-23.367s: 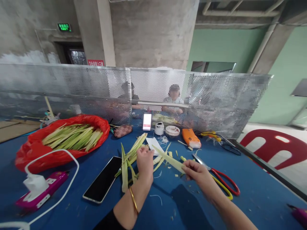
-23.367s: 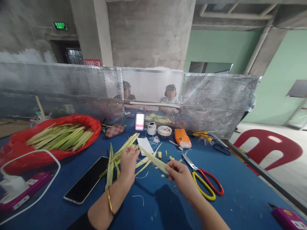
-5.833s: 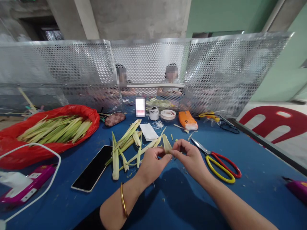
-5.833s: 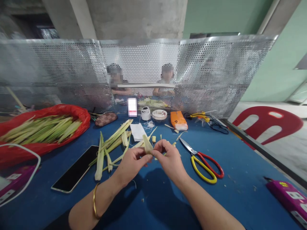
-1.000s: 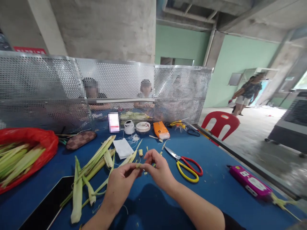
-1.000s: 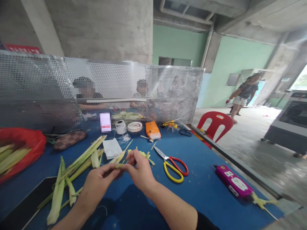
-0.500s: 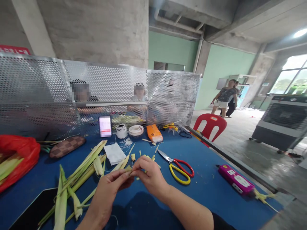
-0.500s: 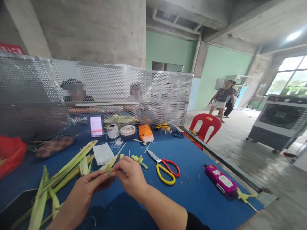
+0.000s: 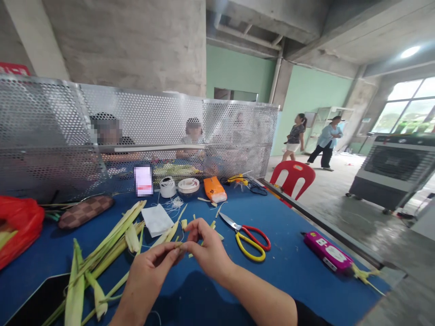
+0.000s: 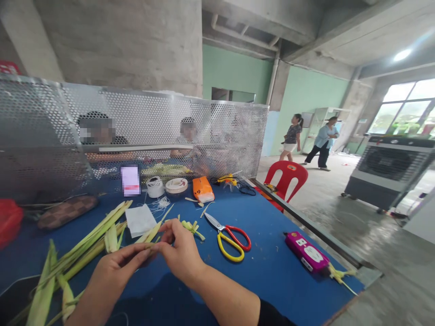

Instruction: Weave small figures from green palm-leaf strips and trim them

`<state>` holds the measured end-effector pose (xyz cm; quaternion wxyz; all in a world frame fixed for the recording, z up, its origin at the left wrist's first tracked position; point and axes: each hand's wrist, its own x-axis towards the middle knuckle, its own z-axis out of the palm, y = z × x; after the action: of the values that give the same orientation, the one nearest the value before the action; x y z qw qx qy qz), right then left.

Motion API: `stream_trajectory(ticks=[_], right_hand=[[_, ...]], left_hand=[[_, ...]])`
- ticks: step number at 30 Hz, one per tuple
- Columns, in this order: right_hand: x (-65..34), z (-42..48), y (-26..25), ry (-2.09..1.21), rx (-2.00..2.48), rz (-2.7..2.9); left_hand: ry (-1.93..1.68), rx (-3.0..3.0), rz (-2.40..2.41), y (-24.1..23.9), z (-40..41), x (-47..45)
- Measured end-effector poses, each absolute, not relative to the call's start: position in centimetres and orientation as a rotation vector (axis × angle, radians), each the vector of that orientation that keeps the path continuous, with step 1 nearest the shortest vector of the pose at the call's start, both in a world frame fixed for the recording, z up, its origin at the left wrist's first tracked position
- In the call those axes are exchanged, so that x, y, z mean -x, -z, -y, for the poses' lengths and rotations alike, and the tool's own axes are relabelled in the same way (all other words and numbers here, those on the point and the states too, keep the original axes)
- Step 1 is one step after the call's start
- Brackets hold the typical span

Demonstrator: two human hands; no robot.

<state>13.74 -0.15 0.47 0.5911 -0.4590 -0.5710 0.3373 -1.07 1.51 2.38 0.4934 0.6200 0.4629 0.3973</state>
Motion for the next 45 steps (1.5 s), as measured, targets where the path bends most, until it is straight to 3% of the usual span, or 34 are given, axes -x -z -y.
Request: stream_trajectory(ticks=[13, 27, 41, 45], right_hand=[[-14.2, 0.5, -0.3, -0.576, 1.010, 1.574], [-15.0, 0.3, 0.5, -0.720, 1.008, 1.607], [-15.1, 0.4, 0.4, -0.659, 1.234, 1.554], [-15.1, 0.1, 0.1, -0.853, 1.172, 1.405]], left_hand=[[-0.915, -1.166, -1.010, -2.1, -1.2, 1.1], [-1.009, -1.287, -1.018, -2.0, -0.5, 0.8], [-1.003, -1.476, -1.045, -1.5, -0.7, 0.9], [-1.000, -1.387, -1.046, -1.7, -0.7, 0.7]])
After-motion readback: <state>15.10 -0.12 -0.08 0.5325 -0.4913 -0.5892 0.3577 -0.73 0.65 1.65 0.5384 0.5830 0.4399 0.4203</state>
